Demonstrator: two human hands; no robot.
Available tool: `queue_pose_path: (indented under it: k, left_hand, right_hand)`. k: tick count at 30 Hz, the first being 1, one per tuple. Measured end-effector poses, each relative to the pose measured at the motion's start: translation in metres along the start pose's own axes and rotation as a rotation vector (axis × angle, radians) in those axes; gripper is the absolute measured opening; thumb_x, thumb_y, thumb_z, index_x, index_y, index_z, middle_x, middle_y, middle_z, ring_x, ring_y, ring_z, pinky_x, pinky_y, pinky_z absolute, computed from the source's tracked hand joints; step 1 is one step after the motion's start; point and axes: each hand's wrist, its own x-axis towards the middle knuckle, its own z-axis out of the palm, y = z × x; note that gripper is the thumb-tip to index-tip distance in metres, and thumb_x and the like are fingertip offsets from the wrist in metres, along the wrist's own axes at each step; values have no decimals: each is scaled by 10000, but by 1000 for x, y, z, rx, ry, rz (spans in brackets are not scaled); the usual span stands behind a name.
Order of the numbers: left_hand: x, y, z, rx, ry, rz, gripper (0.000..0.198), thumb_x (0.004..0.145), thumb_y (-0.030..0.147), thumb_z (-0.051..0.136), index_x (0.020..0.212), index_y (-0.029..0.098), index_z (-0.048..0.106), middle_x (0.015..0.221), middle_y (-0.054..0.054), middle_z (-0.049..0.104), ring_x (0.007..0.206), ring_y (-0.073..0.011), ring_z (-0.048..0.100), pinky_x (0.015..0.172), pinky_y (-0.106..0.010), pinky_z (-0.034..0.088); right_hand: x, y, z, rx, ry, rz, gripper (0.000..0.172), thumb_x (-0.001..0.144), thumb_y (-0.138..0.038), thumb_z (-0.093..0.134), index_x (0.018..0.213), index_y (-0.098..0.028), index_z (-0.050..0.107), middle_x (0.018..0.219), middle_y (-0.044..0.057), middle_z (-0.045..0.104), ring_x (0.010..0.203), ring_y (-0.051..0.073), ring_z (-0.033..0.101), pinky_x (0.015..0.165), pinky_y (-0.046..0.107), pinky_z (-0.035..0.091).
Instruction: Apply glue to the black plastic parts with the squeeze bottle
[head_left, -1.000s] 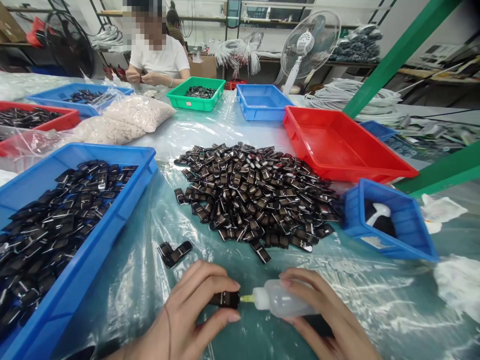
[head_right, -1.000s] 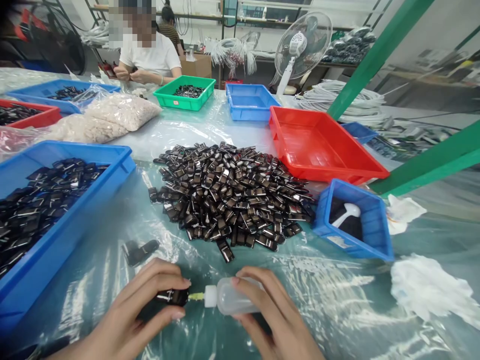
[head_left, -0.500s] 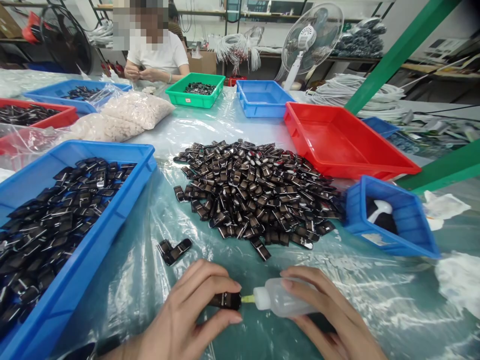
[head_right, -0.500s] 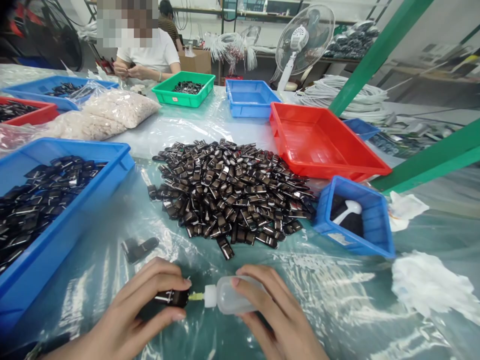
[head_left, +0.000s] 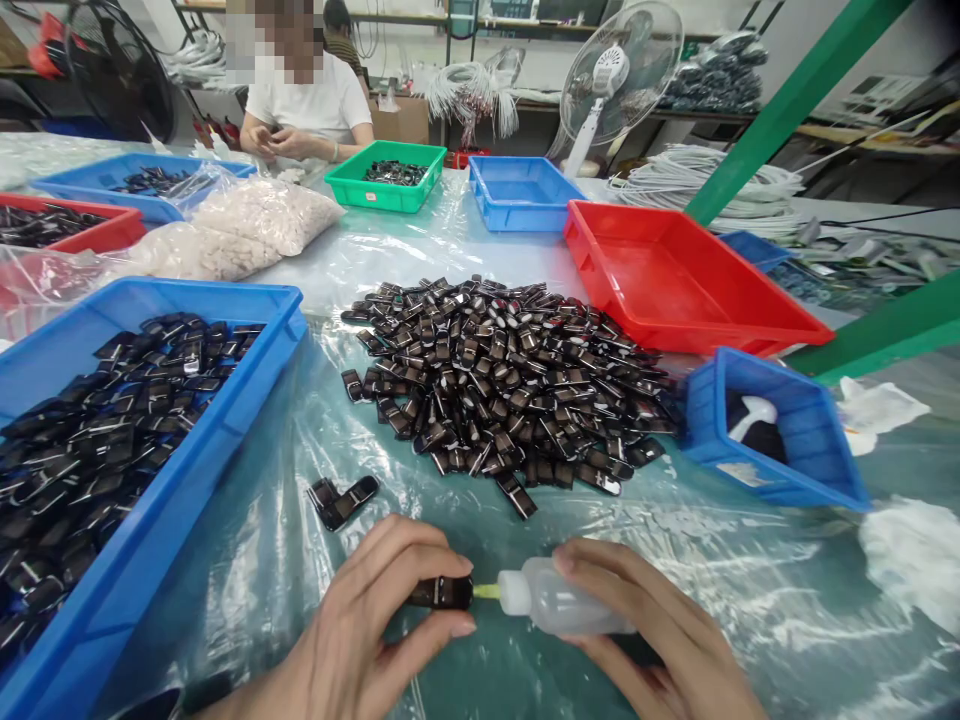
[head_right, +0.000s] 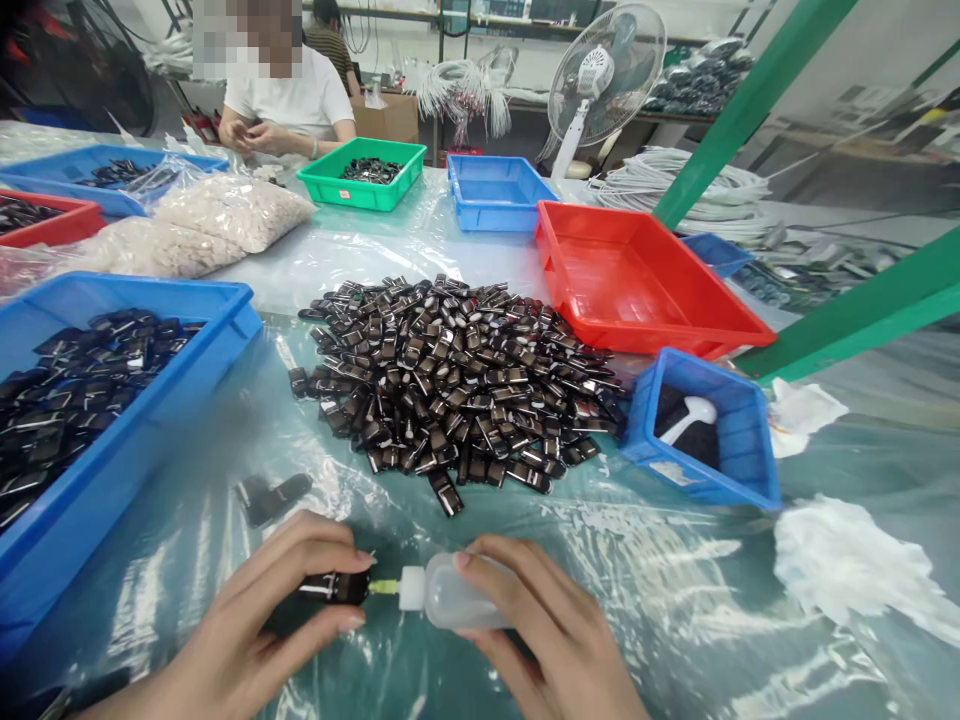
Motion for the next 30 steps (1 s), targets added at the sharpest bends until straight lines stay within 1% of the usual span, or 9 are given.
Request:
queue_pose_path:
  k: [5, 9, 13, 17, 20, 24, 27, 29, 30]
  left_hand:
    - [-1, -1, -2, -15, -47, -8, 154, 994, 317, 536, 1134, 255, 549, 1016, -35, 615, 910, -187, 600, 768, -272, 481]
    - [-1, -1, -2, -18, -37, -25, 162, 998, 334, 522, 1140, 261, 548, 1019, -36, 617, 916, -192, 597, 782, -284, 482]
    - [-1, 1, -1, -12, -25, -20, 156, 993, 332, 534, 1134, 268, 553, 1012, -34, 627, 913, -193, 610, 769, -280, 497]
    - [0, 2, -2, -14, -37, -51, 140, 999, 352, 520, 1113, 277, 550, 998, -23, 630, 883, -176, 635, 744, -261, 510]
    - [0, 1, -1, -12, -59, -60, 149, 1002, 367, 511, 1127, 290, 531, 987, -12, 660, 849, -170, 667, 712, -251, 529]
    - [-1, -1, -2, 66, -119, -162, 244, 993, 422, 502, 1215, 323, 485, 950, 7, 705, 756, -177, 689, 626, -254, 544]
    - [1, 0, -3, 112, -177, -169, 183, 1013, 338, 465, 1185, 313, 520, 935, 1, 667, 799, -188, 678, 667, -272, 550]
    - [1, 1, -3, 117, -176, -160, 178, 1015, 290, 442, 1162, 307, 541, 948, -8, 636, 836, -195, 665, 697, -278, 554]
    - [1, 2, -4, 117, -169, -157, 188, 1011, 293, 445, 1174, 311, 538, 972, -13, 629, 855, -200, 659, 715, -280, 558]
  right_hand:
    - [-2, 0, -1, -11, -10, -10, 300, 957, -230, 517, 1248, -300, 533, 1139, 65, 684, 992, 204, 704, 759, 284, 602]
    - [-5, 1, -1, -14, -20, -12, 314, 954, -238, 530, 1263, -293, 528, 1161, 58, 677, 1016, 198, 693, 787, 283, 598]
    - [-4, -1, 0, -9, -26, -8, 318, 949, -221, 533, 1260, -290, 525, 1155, 56, 678, 1019, 195, 690, 777, 274, 599]
    - [-2, -2, 1, -6, -38, -9, 332, 945, -200, 533, 1265, -285, 509, 1157, 58, 672, 1035, 188, 682, 797, 267, 593]
    - [-1, -1, 2, -20, -42, 4, 320, 954, -220, 525, 1266, -285, 503, 1180, 61, 657, 1052, 186, 675, 819, 271, 589]
    - [-2, 0, 4, -25, -43, 14, 292, 976, -252, 493, 1265, -293, 496, 1177, 55, 642, 1046, 167, 672, 817, 253, 586]
    - [-5, 2, 5, -37, -39, 15, 301, 978, -263, 487, 1278, -287, 487, 1182, 59, 631, 1051, 163, 668, 826, 247, 583]
    - [-7, 3, 5, -46, -38, 23, 306, 975, -275, 492, 1281, -283, 484, 1185, 60, 628, 1058, 167, 667, 839, 250, 582]
    - [-7, 3, 5, -50, -35, 25, 307, 975, -281, 494, 1282, -284, 483, 1184, 60, 628, 1060, 168, 667, 843, 249, 581]
